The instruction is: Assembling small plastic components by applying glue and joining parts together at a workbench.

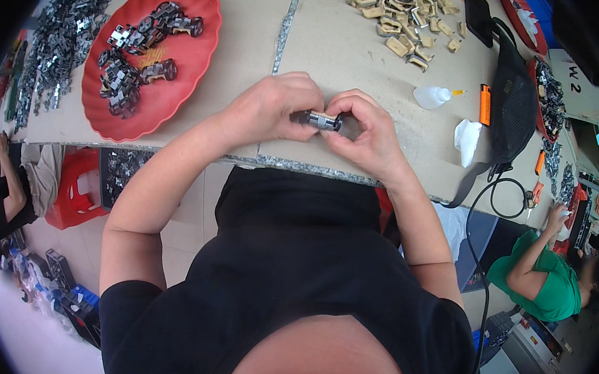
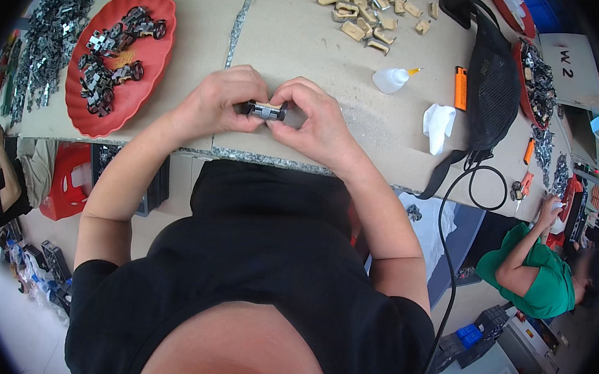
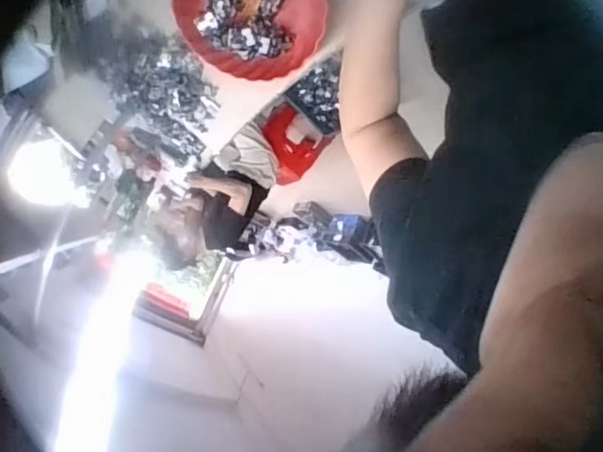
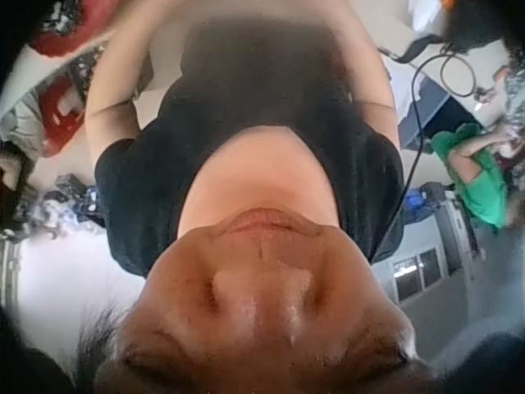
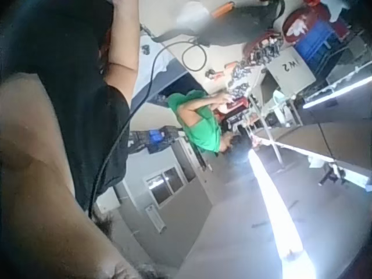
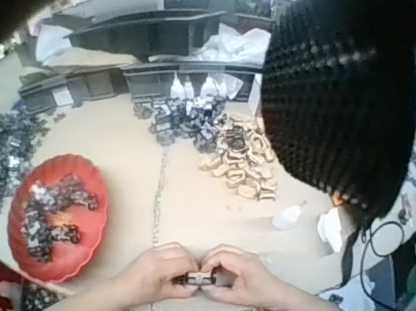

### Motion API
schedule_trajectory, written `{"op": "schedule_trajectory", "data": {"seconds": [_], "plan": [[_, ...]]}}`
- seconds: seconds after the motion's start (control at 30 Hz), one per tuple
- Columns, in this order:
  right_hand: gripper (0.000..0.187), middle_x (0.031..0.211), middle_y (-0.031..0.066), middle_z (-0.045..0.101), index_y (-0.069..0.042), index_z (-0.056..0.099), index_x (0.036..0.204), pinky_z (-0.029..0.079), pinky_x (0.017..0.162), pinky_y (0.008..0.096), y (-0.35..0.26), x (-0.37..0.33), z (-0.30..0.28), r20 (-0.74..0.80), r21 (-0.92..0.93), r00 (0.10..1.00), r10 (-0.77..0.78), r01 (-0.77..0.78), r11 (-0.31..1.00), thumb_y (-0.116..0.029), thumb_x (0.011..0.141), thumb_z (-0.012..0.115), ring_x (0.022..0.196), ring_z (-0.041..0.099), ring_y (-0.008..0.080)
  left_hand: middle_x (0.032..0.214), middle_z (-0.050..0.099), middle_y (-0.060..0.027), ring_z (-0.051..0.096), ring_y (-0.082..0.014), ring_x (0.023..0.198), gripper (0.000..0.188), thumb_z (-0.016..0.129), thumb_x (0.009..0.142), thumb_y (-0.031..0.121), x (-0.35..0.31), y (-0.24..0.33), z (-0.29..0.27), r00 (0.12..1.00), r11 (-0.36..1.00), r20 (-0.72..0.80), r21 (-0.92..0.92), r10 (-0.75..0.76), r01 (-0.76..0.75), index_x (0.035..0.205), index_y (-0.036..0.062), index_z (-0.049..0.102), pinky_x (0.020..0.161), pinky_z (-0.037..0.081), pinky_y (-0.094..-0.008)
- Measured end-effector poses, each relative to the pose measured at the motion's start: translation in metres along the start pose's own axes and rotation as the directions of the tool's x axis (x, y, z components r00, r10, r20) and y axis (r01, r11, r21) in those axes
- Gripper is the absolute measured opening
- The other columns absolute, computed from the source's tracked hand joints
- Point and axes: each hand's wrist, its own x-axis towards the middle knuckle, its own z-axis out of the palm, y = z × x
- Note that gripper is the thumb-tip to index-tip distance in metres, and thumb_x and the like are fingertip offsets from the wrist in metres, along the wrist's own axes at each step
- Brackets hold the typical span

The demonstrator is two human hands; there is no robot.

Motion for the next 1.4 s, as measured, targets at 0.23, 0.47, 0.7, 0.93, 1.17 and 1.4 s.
{"op": "schedule_trajectory", "data": {"seconds": [0.23,0.47,0.7,0.93,1.17,1.4], "plan": [[0.034,0.093,0.0063,0.059,0.003,0.05,0.111,0.051,0.071,0.0253,-0.011,0.004,0.001,-0.036,0.605,0.925,0.379,-0.282,0.745,-0.002,0.079,0.061,0.084,0.059,0.0138,0.087,0.054,-0.0097,0.056,-0.0241,0.081,0.03,0.066,0.055,0.006,-0.001,0.032,-0.007,0.953,0.812,-0.114,0.558,0.281,-0.172,0.083,0.0007,0.056,0.065,0.048,-0.0349],[0.023,0.086,0.0057,0.06,0.004,0.051,0.104,0.049,0.061,0.0216,-0.017,0.008,0.0,0.088,0.621,0.885,0.457,-0.408,0.669,0.002,0.082,0.056,0.068,0.058,0.0088,0.092,0.055,-0.0097,0.056,-0.0235,0.085,0.028,0.06,0.059,0.008,-0.003,0.032,0.015,0.912,0.646,-0.012,0.709,0.411,-0.282,0.086,0.0016,0.056,0.068,0.05,-0.0323],[0.023,0.09,0.009,0.062,0.004,0.05,0.102,0.051,0.064,0.0222,-0.008,0.007,-0.008,0.075,0.68,0.898,0.433,-0.363,0.637,0.0,0.081,0.058,0.072,0.061,0.01,0.102,0.054,-0.0088,0.055,-0.0189,0.095,0.038,0.064,0.067,-0.003,-0.001,0.046,0.013,0.942,0.925,-0.337,0.356,-0.007,0.134,0.103,0.0002,0.053,0.079,0.046,-0.0256],[0.025,0.092,0.01,0.062,0.004,0.049,0.102,0.051,0.068,0.0216,-0.007,0.007,-0.004,0.035,0.633,0.911,0.411,-0.338,0.696,0.002,0.079,0.06,0.076,0.061,0.0098,0.099,0.056,-0.0081,0.056,-0.0086,0.091,0.037,0.058,0.079,-0.006,0.011,0.047,0.027,0.721,0.624,-0.108,-0.599,-0.684,0.502,0.113,-0.0053,0.047,0.078,0.047,-0.0213],[0.027,0.093,0.0094,0.062,0.005,0.05,0.103,0.051,0.071,0.0224,-0.007,0.007,-0.002,0.002,0.593,0.906,0.422,-0.341,0.729,0.003,0.078,0.06,0.081,0.06,0.0101,0.099,0.057,-0.0071,0.056,-0.0088,0.089,0.037,0.059,0.077,-0.007,0.009,0.046,0.035,0.702,0.669,-0.201,-0.556,-0.684,0.493,0.112,-0.0058,0.048,0.08,0.047,-0.0223],[0.026,0.093,0.0095,0.061,0.005,0.05,0.103,0.051,0.071,0.0229,-0.001,0.007,0.006,-0.081,0.581,0.926,0.37,-0.258,0.772,0.002,0.078,0.059,0.083,0.061,0.0108,0.091,0.061,-0.0061,0.058,-0.0076,0.077,0.033,0.064,0.074,-0.001,0.005,0.036,0.046,0.718,0.794,-0.402,-0.498,-0.568,0.349,0.105,-0.0031,0.054,0.069,0.05,-0.0217]]}}
